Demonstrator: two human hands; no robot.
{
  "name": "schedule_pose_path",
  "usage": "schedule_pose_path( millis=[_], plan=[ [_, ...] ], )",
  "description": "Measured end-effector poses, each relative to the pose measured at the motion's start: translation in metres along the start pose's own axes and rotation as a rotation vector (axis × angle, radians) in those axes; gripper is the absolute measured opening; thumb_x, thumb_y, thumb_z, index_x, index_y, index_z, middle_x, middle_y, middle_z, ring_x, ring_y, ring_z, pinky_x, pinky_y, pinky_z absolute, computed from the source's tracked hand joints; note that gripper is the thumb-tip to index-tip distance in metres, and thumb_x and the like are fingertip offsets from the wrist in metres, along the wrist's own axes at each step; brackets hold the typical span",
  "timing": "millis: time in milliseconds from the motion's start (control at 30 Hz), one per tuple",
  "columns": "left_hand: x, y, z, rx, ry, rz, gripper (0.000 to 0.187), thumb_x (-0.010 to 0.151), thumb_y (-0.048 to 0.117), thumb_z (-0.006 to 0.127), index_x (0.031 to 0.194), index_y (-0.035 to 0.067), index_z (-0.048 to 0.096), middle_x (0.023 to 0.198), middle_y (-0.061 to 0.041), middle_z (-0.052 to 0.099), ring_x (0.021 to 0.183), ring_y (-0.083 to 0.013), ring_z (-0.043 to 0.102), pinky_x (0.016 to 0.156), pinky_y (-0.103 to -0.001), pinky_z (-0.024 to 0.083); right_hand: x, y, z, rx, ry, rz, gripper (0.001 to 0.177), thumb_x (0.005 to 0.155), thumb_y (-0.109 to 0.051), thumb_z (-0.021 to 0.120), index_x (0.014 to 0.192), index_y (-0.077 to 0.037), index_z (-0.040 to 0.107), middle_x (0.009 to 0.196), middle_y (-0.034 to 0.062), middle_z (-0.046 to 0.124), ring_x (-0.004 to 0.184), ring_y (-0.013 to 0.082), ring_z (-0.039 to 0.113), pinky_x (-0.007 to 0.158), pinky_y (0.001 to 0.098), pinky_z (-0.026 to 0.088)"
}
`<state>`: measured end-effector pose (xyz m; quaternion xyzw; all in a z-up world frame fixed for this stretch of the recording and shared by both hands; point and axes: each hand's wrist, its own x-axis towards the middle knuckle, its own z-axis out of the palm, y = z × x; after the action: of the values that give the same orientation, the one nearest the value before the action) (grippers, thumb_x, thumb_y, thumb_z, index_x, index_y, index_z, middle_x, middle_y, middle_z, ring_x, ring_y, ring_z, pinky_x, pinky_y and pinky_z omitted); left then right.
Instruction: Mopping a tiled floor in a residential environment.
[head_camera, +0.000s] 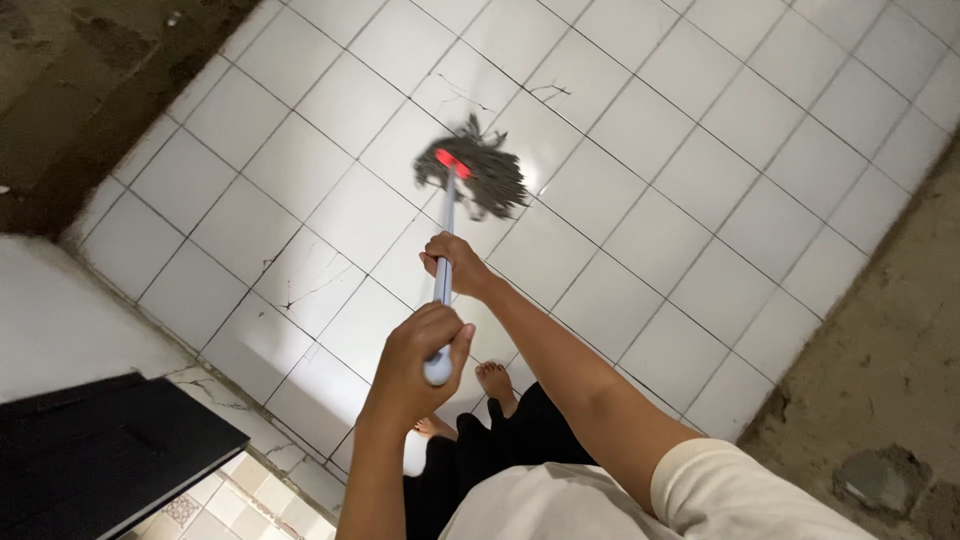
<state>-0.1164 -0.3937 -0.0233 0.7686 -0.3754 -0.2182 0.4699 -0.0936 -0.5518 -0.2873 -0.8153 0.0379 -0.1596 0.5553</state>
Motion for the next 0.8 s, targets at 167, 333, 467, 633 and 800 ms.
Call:
schedule_pose_path(
  millis=[167,333,467,633,800],
  plan=[
    [0.017,-0.003,-0.002,0.032,-0.086,0.195,0.025,0.092,0.003,0.066,0.070,-0.001,0.054,0.066,-0.010,0.054,0.063,-0.0222,0.053,0.062,-0.036,0.046,-0.006,-0.013,-0.016,-0.027,0.007,-0.005,0.028,0.084,-0.003,0.069,0.064,-0.001,0.049,0.065,0.0120,0.051,0.068,0.0271,0.049,0.066,0.0399,0.044],
    [0.040,0.001,-0.035,-0.089,-0.137,0.228,0.019,0.094,0.007,0.061,0.078,-0.002,0.068,0.067,-0.008,0.066,0.056,-0.0145,0.060,0.055,-0.029,0.047,-0.025,-0.052,-0.026,-0.101,0.123,0.190,0.014,0.070,-0.007,0.074,0.065,-0.003,0.061,0.065,0.0147,0.061,0.062,0.0307,0.061,0.060,0.0409,0.048],
    [0.060,-0.013,-0.028,-0.185,-0.248,0.131,0.028,0.097,0.009,0.057,0.075,-0.003,0.071,0.064,-0.007,0.069,0.054,-0.0108,0.060,0.051,-0.025,0.047,-0.062,-0.042,-0.036,-0.215,0.253,0.218,0.009,0.070,-0.007,0.076,0.071,-0.004,0.068,0.070,0.0155,0.067,0.064,0.0316,0.066,0.061,0.0405,0.051],
    [0.055,-0.053,-0.014,-0.402,-0.427,0.127,0.032,0.103,0.013,0.056,0.080,-0.003,0.072,0.065,-0.005,0.067,0.058,-0.0091,0.059,0.055,-0.025,0.049,-0.109,-0.032,-0.026,-0.295,0.377,0.456,0.006,0.070,-0.006,0.074,0.075,-0.004,0.071,0.071,0.0155,0.070,0.066,0.0328,0.068,0.063,0.0419,0.053],
    [0.023,-0.096,-0.058,-0.344,-0.512,0.009,0.030,0.102,0.015,0.059,0.082,-0.001,0.072,0.068,-0.004,0.065,0.063,-0.0088,0.056,0.058,-0.026,0.047,-0.106,-0.033,0.038,-0.354,0.436,0.582,0.004,0.071,-0.006,0.073,0.070,-0.004,0.070,0.070,0.0158,0.070,0.067,0.0335,0.067,0.062,0.0428,0.053]
  ],
)
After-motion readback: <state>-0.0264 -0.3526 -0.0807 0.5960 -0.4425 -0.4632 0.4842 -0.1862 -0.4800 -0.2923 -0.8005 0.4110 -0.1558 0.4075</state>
